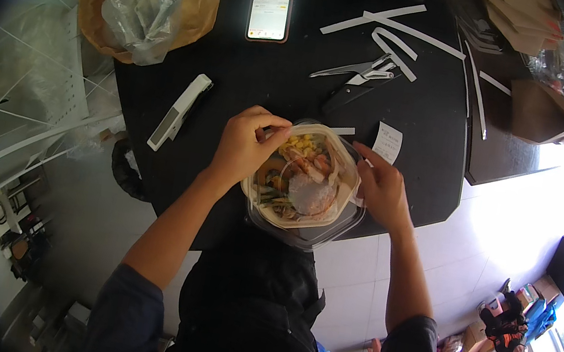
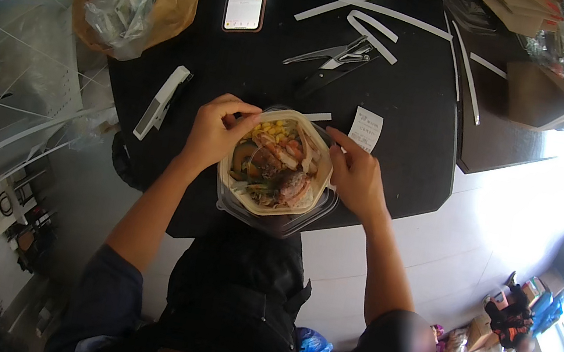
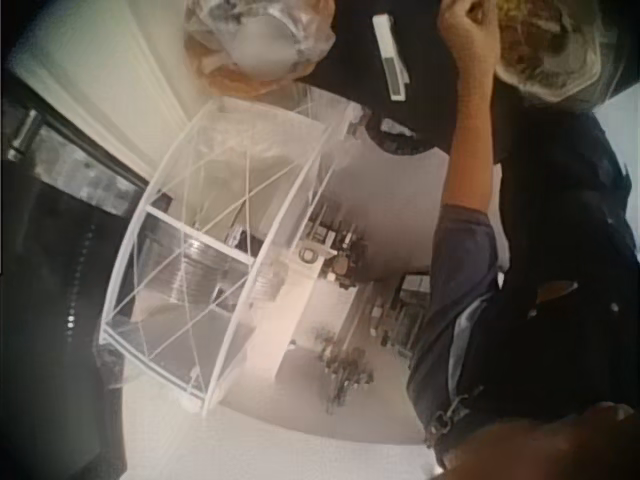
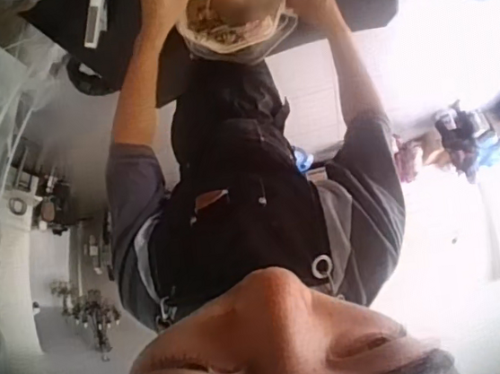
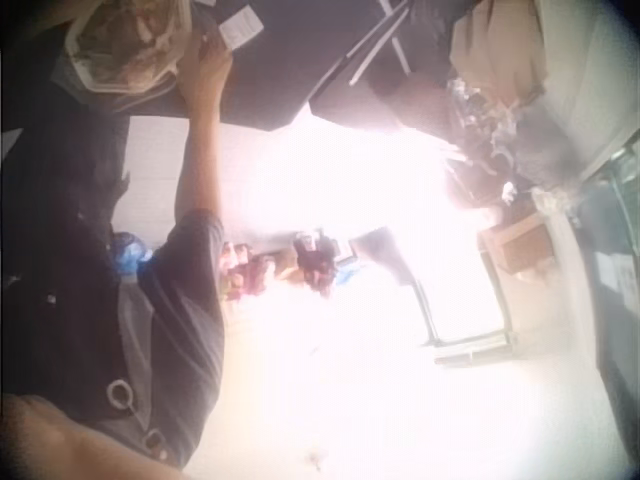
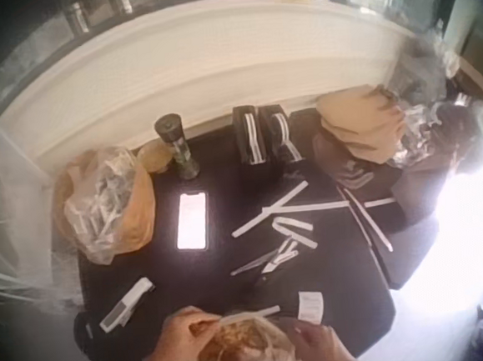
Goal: The person puts on gloves and assembles a meal in a takeout container by adding cooked meat, vegetables, and sauce from various bowls on a stainless steel counter. The person then carries the container to a packing station, places a receipt inside, and seals the container with a plastic lid.
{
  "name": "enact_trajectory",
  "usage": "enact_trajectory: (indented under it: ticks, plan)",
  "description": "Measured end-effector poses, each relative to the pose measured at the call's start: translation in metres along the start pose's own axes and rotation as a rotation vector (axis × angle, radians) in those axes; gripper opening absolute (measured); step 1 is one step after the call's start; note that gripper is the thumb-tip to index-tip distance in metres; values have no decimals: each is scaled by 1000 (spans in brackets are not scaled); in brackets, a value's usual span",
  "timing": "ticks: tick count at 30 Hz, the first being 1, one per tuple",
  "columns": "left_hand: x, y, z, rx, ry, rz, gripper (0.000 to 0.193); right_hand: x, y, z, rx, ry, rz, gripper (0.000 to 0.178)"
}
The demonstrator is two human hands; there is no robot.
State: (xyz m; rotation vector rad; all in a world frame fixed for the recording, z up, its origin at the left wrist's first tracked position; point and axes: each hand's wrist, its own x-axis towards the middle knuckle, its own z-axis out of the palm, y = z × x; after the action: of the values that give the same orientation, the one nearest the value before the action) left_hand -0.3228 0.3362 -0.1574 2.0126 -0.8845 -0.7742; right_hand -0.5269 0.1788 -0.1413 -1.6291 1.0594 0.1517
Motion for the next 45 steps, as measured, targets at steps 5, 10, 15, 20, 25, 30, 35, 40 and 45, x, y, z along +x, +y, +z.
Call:
enact_trajectory:
  ticks: [5,10,15,20,25,30,35,40,45]
  plan:
    - [7,1,-5,175,-35,14,12,-7,13,15,-161,124,-145,30]
    - [28,0,-3,154,-82,131,11,-2,17,19,-291,298,-322,25]
    - [45,12,-4,-6,-342,-244,14,2,20,18,-36,200,-260,20]
    - [70,13,-3,16,-510,-199,26,1,27,14,231,39,-140,27]
    - [85,9,-4,-57,-717,-214,29,2,27,9,433,-67,-27,29]
    - [86,9,-7,-52,-743,-178,28,2,19,7,351,-48,-22,24]
    - [83,4,-6,-52,-725,-163,27,4,15,15,232,70,2,27]
    - [79,-2,-4,-67,-697,-103,25,5,20,27,228,160,0,28]
    - [74,-6,-2,-43,-630,-66,23,10,28,31,260,173,7,25]
